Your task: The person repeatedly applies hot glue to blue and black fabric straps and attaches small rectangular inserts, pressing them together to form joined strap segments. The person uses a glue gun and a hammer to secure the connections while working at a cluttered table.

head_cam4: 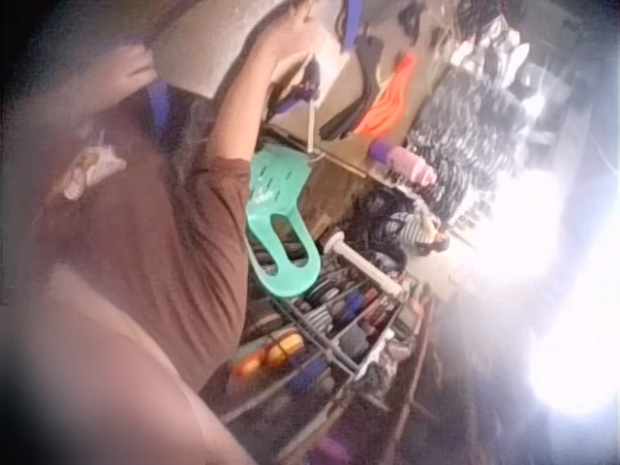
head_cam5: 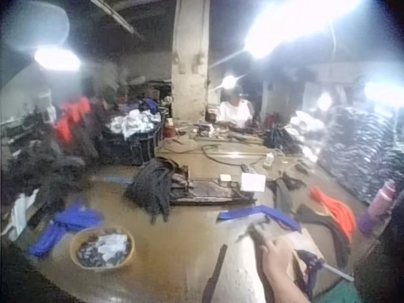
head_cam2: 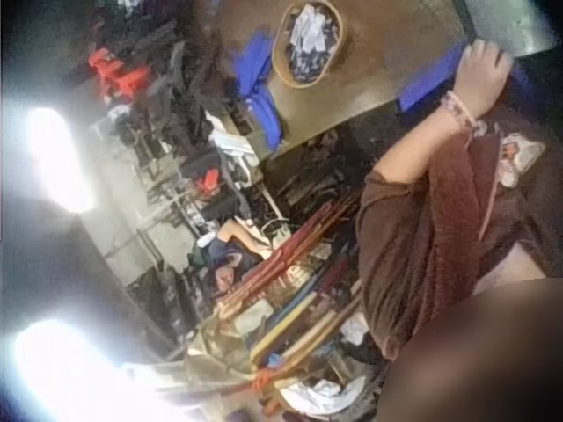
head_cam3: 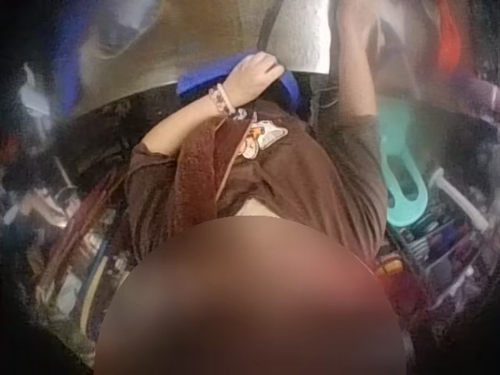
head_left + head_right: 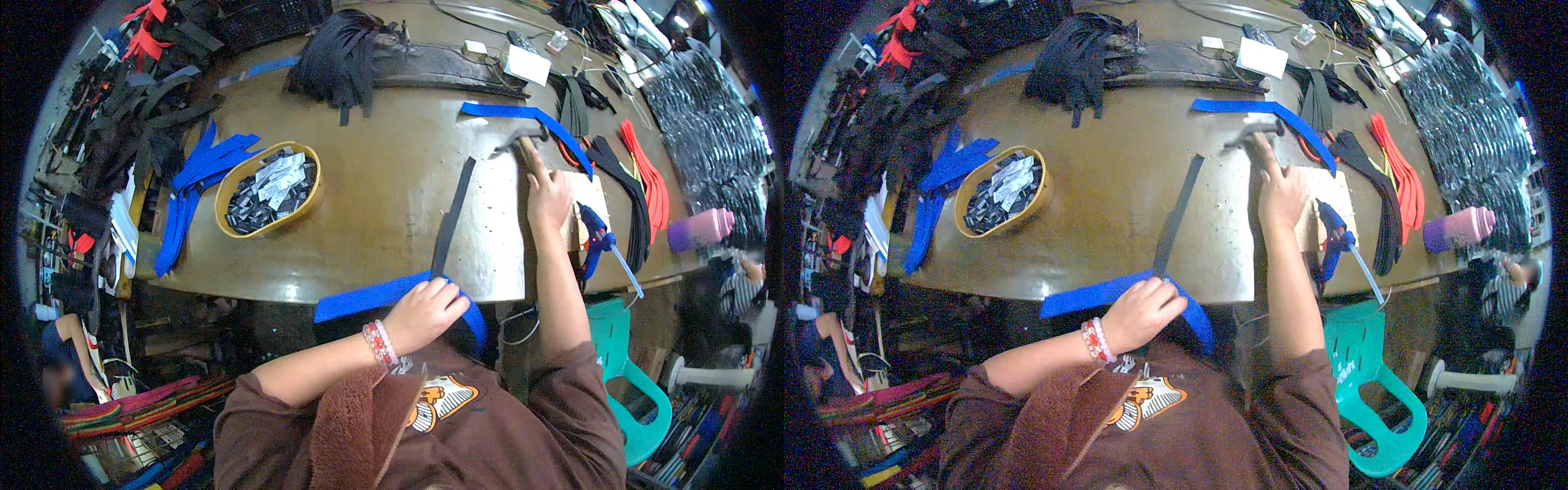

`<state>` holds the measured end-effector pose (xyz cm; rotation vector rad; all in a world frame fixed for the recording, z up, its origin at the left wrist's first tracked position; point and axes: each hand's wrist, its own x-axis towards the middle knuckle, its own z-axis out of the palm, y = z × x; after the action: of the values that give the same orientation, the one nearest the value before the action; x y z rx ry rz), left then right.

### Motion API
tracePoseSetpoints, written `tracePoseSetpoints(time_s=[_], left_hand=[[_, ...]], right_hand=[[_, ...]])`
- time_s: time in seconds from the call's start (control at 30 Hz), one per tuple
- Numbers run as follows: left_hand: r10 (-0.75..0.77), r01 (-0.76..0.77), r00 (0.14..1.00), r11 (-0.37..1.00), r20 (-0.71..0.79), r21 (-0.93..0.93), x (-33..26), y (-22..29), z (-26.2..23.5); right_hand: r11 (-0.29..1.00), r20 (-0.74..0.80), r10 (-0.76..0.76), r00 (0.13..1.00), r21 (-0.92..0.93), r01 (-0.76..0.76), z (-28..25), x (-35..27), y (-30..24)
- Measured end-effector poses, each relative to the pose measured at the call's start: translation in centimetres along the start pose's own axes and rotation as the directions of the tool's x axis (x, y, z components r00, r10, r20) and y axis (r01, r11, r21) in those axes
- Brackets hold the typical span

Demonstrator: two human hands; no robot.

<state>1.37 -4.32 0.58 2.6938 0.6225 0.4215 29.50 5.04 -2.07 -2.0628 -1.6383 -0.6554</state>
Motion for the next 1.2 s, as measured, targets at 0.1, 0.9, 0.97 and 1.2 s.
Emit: tracePoseSetpoints(time_s=[0.1, 0.9, 0.97, 1.2], left_hand=[[-0.212, 0.093, 0.876, 0.956, -0.434, -0.279, 2.2, -2.9, -3.2], [-0.404, 0.352, 0.764, 0.915, -0.503, -0.200, 2.8, -9.8, -0.5], [-0.397, 0.359, 0.768, 0.917, -0.503, -0.175, 2.8, -9.7, -0.5], [-0.402, 0.342, 0.846, 0.913, -0.351, -0.220, 1.5, -8.3, -1.6]], right_hand=[[0.995, 0.055, 0.078, 0.995, -0.074, -0.074, 1.1, -0.3, 0.5], [0.407, 0.436, -0.656, 0.616, 0.892, -0.198, -7.1, -0.8, -11.6], [0.587, 0.278, -0.466, 0.840, 0.807, 0.059, -6.7, -3.4, -11.8], [0.826, 0.224, -0.340, 0.913, 0.535, 0.176, -4.6, -7.0, -14.2]])
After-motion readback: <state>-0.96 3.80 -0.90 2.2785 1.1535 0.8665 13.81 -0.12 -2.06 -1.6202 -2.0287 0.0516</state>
